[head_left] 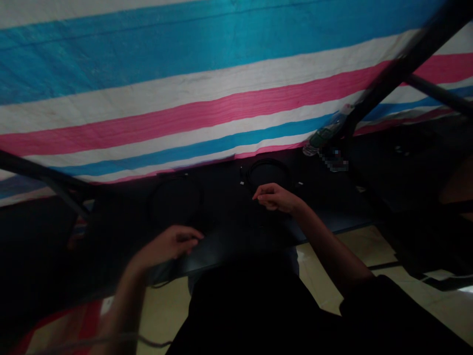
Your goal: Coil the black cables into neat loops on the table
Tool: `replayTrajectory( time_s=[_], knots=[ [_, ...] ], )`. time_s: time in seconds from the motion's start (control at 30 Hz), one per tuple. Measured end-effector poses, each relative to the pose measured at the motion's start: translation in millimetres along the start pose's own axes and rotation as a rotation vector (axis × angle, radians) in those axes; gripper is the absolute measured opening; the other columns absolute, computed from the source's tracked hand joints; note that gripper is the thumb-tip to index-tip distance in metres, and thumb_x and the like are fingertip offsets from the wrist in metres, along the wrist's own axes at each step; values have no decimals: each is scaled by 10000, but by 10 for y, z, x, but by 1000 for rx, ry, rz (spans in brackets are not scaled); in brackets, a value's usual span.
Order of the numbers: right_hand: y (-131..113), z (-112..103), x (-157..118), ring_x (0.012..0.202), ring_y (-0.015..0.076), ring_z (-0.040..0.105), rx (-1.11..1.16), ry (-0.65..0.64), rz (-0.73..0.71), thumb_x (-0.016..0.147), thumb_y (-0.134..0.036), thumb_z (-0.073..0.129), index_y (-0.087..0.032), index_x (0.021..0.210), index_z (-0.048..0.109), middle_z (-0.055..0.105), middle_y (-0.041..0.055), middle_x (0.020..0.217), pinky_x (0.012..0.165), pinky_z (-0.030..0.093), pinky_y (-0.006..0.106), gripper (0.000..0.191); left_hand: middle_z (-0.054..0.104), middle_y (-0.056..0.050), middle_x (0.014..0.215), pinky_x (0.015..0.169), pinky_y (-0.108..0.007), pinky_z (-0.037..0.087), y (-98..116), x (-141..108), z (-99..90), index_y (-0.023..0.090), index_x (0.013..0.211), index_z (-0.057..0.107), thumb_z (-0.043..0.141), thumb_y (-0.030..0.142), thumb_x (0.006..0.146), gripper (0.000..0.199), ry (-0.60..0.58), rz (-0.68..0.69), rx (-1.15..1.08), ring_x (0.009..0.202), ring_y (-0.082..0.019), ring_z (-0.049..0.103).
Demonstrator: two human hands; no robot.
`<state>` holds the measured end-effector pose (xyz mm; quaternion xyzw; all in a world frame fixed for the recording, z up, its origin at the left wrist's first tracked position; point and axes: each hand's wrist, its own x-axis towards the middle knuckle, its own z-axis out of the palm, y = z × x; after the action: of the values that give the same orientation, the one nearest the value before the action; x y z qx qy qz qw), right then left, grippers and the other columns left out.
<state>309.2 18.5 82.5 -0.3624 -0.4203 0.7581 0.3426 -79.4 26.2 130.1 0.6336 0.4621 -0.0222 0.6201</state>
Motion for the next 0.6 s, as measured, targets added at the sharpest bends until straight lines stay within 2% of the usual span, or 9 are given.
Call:
replayTrajectory(
  time_s=[0.07, 0.17, 0.23, 0.27, 0.33, 0.4, 0.5, 0.53, 0.6],
  knots=[
    [0, 87, 87, 426, 17, 275, 36, 20, -32, 819, -285, 747, -129, 912, 661, 416, -86, 571, 378, 184, 143, 200, 733, -78, 999, 611, -237, 452, 112, 193, 229, 172, 1238, 692, 655, 465, 833, 501, 141, 113, -51, 713, -141, 587],
    [17, 267, 200, 434, 17, 257, 107, -30, -29, 837, -262, 730, -139, 921, 643, 411, -87, 584, 388, 191, 138, 172, 735, -69, 876, 600, -250, 453, 319, 489, 568, 141, 1302, 651, 608, 440, 868, 529, 352, 242, -62, 614, -123, 552],
    [46, 372, 242, 435, 13, 235, 198, -31, -47, 847, -248, 720, -145, 925, 638, 403, -93, 582, 393, 189, 132, 153, 740, -64, 836, 682, -276, 489, 420, 613, 691, 140, 1291, 661, 587, 420, 879, 503, 480, 302, -30, 673, -149, 601],
    [64, 408, 247, 436, 11, 233, 238, -33, -51, 848, -239, 719, -144, 922, 639, 411, -91, 587, 396, 196, 131, 144, 749, -68, 856, 741, -292, 502, 447, 635, 704, 145, 1268, 678, 582, 409, 881, 478, 504, 320, -12, 734, -167, 633],
    [101, 442, 220, 448, 10, 272, 271, -69, -30, 840, -217, 727, -134, 911, 653, 464, -71, 617, 411, 244, 136, 132, 767, -75, 935, 849, -323, 503, 446, 587, 619, 160, 1186, 730, 588, 398, 877, 415, 414, 311, 19, 870, -205, 673],
    [129, 432, 149, 473, 15, 337, 251, -142, 25, 825, -197, 743, -112, 915, 678, 526, -38, 666, 442, 314, 153, 140, 774, -71, 995, 891, -339, 501, 386, 426, 405, 178, 1083, 777, 614, 408, 865, 356, 164, 238, 48, 943, -236, 683],
    [137, 387, 5, 521, 20, 407, 264, -209, 85, 827, -185, 746, -83, 992, 707, 584, 7, 750, 483, 366, 160, 198, 777, -53, 1009, 810, -323, 520, 239, 100, -27, 210, 1041, 791, 624, 449, 867, 340, -171, 83, 115, 875, -239, 689],
    [131, 375, -37, 543, 23, 431, 285, -224, 98, 829, -179, 745, -81, 1033, 707, 597, 19, 780, 497, 381, 159, 230, 772, -47, 1041, 798, -309, 518, 190, 9, -155, 224, 1043, 789, 633, 455, 865, 332, -217, 51, 126, 885, -234, 687],
    [110, 369, -91, 600, 41, 489, 334, -255, 110, 824, -153, 745, -82, 1113, 694, 613, 34, 824, 548, 434, 172, 302, 775, -46, 1020, 777, -291, 517, 112, -99, -323, 230, 1037, 789, 666, 464, 842, 329, -221, 9, 138, 868, -217, 683]
  ],
)
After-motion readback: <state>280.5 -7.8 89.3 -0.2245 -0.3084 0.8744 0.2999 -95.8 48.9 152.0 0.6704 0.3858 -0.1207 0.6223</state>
